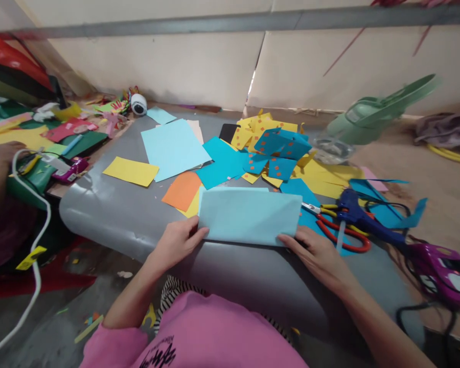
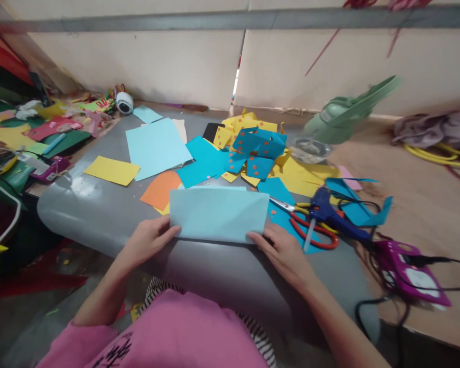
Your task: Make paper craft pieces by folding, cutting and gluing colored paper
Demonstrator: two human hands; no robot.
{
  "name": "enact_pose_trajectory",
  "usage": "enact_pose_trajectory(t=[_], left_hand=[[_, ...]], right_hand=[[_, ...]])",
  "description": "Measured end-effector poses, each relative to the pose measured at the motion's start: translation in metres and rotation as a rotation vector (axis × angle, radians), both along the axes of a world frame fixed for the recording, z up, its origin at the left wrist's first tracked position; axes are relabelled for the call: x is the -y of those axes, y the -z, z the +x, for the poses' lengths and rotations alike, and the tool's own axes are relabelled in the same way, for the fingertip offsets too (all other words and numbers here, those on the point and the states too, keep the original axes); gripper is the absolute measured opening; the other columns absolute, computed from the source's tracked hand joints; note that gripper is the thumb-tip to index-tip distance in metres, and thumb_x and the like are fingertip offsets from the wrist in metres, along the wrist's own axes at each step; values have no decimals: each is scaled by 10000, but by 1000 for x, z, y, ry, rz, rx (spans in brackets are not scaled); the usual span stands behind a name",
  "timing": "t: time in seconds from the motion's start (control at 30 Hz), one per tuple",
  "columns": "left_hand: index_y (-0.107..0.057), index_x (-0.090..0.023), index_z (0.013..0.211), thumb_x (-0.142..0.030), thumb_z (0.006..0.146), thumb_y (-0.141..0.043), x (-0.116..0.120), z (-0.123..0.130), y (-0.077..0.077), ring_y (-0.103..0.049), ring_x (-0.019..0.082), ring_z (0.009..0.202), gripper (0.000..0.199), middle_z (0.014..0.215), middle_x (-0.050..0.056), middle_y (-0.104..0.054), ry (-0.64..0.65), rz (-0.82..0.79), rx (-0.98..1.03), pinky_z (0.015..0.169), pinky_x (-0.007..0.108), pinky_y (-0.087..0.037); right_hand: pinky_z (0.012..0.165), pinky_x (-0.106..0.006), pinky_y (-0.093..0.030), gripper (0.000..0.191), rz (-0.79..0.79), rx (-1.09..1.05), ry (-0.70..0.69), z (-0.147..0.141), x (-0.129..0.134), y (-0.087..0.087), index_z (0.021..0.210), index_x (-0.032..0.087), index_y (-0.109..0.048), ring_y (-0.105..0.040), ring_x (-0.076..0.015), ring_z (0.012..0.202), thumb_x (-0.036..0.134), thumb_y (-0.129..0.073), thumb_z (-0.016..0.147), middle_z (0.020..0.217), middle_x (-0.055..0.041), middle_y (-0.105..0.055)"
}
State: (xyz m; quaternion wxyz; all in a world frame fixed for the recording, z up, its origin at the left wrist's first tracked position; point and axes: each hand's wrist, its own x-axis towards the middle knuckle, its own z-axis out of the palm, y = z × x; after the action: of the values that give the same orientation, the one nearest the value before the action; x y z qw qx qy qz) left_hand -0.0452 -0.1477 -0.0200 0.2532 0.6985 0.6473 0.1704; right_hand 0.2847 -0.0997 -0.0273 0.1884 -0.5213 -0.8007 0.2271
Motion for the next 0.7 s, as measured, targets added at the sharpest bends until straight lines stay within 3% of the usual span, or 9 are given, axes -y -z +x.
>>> enact_pose_trajectory(t=[0.1, 0.2, 0.27, 0.43, 0.7], left_hand=[[-463, -234, 803, -388, 973, -491, -5, 7, 0, -605, 180, 683, 231, 708, -25, -619, -120, -19, 24, 642, 271, -345], [-490, -234, 908, -343, 966, -511, -8, 12, 3, -659, 202, 789, 125, 802, -7, -668, -191, -24, 56, 696, 274, -383], [-507, -225, 1004, -297, 958, -518, -9, 14, 5, -677, 208, 820, 87, 840, 0, -681, -222, -31, 73, 710, 277, -399], [-438, -215, 1360, -232, 966, -479, -11, 15, 7, -697, 219, 832, 396, 860, -9, -695, -212, 11, 31, 704, 289, -424], [-592, -255, 1271, -229, 988, -454, -11, 16, 9, -721, 221, 926, 315, 945, 11, -755, -155, 49, -70, 729, 290, -456]], right_hand=[[607, -337, -436, 618, 15, 18, 100, -10, 0, 0, 570, 254, -422, -541, -190, 610, 767, -368, 911, 619, -25, -552], [559, -325, -342, 640, 44, 60, 166, -17, -2, 0, 573, 262, -299, -424, -164, 543, 820, -318, 887, 558, 6, -423], [552, -320, -307, 643, 31, 95, 192, -20, -4, 1, 592, 263, -298, -383, -157, 526, 837, -281, 882, 549, 16, -395], [541, -314, -253, 679, 16, 184, 225, -25, -10, 2, 632, 266, -339, -369, -160, 497, 899, -206, 841, 526, 18, -397], [535, -313, -231, 704, 17, 197, 264, -26, -7, 4, 657, 274, -383, -393, -180, 482, 930, -186, 816, 501, 6, -420]])
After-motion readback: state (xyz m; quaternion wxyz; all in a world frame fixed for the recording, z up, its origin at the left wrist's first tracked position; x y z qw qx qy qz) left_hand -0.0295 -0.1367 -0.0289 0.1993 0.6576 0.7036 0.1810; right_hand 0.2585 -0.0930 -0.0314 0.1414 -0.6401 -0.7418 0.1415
